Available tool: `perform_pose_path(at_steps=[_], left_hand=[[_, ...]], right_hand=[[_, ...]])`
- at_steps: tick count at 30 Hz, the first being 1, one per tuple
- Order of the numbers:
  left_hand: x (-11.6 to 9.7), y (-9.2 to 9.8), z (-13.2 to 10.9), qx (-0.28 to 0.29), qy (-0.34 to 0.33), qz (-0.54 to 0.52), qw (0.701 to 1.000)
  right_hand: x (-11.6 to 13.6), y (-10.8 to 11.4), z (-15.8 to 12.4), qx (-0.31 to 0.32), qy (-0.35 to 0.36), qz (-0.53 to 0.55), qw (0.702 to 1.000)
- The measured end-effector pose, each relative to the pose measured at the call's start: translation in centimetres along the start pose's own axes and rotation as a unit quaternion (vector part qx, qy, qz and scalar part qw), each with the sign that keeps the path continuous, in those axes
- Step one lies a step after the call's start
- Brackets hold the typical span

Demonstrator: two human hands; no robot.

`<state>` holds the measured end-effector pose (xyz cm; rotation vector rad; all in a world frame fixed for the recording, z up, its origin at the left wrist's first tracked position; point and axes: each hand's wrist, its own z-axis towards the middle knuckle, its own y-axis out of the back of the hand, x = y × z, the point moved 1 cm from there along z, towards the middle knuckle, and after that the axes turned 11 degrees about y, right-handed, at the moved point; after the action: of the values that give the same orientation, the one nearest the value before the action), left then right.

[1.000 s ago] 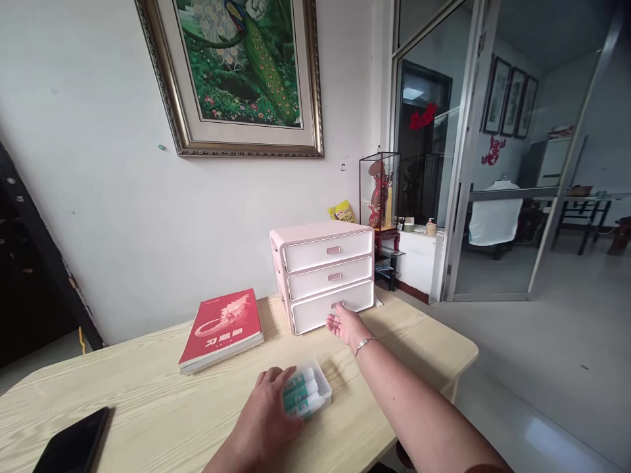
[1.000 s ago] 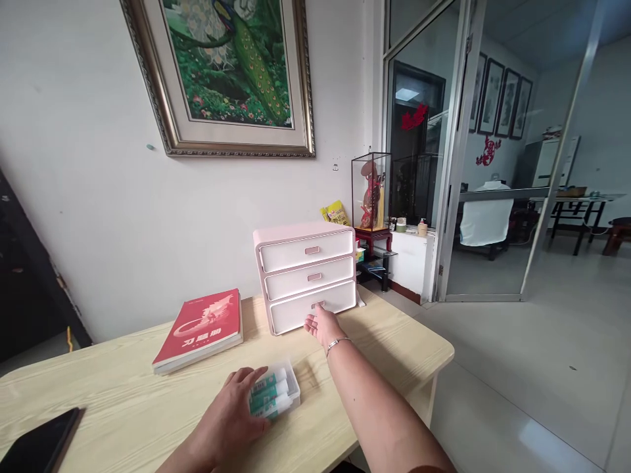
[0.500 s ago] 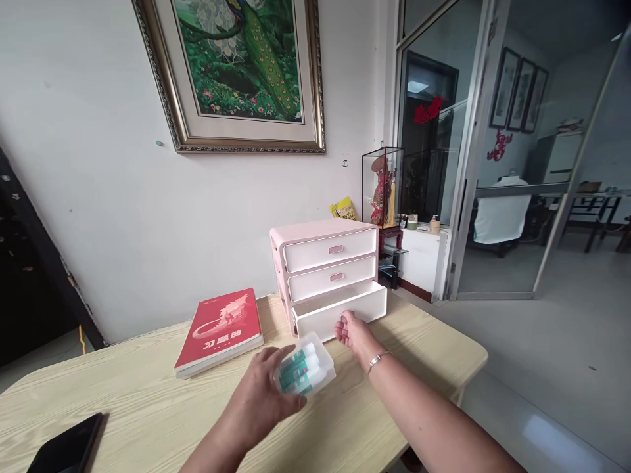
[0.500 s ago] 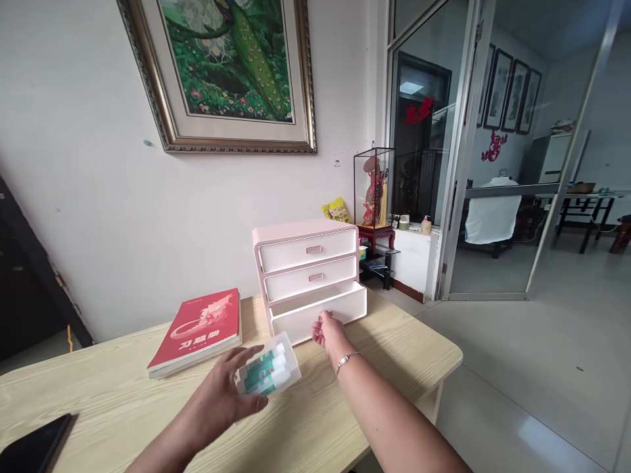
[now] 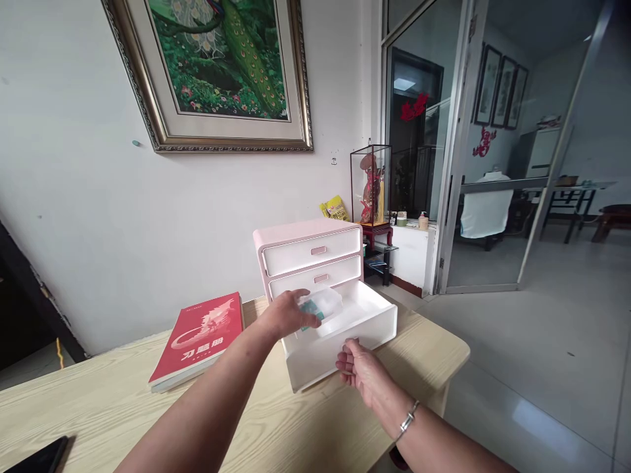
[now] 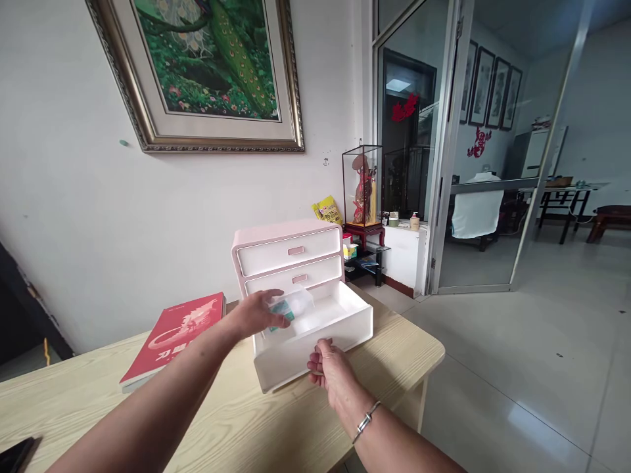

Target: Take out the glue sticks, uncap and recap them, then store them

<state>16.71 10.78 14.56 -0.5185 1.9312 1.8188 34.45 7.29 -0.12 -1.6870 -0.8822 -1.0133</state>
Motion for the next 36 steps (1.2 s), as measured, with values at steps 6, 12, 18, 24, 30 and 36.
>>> perform_pose_path(at_steps=[6,12,18,24,30,36], left_hand=[[0.0,-6.3,4.8,0.025,-0.02,0.118,0.993],[1.7,-9.5,7.2,0.073,-0.026,0.165,0.983],[1.7,-7.6,6.6,0.031,-0.048,0.099,0.993],[3.0,-3.0,0.8,-0.114,-0.042,-0.043,0.992],[10.6,-3.3,-6.5,-0.181,-0.015,-0.25,0.951],[17.8,-5.7,-10.2,-0.171,0.055,-0.308,0.934]], right_hand=[[-0.3,0.1,0.0,0.003,0.002,0.008,1.0],[-0.5,0.4,-0.2,0.016,0.004,0.012,1.0],[-0.5,0.4,0.1,0.019,0.007,0.016,1.0],[-0.3,-1.2,2.4,0.032,0.004,0.039,0.999],[0.4,-5.2,5.9,0.049,0.008,0.055,0.997],[0.6,-8.0,8.6,0.046,0.03,0.04,0.998]])
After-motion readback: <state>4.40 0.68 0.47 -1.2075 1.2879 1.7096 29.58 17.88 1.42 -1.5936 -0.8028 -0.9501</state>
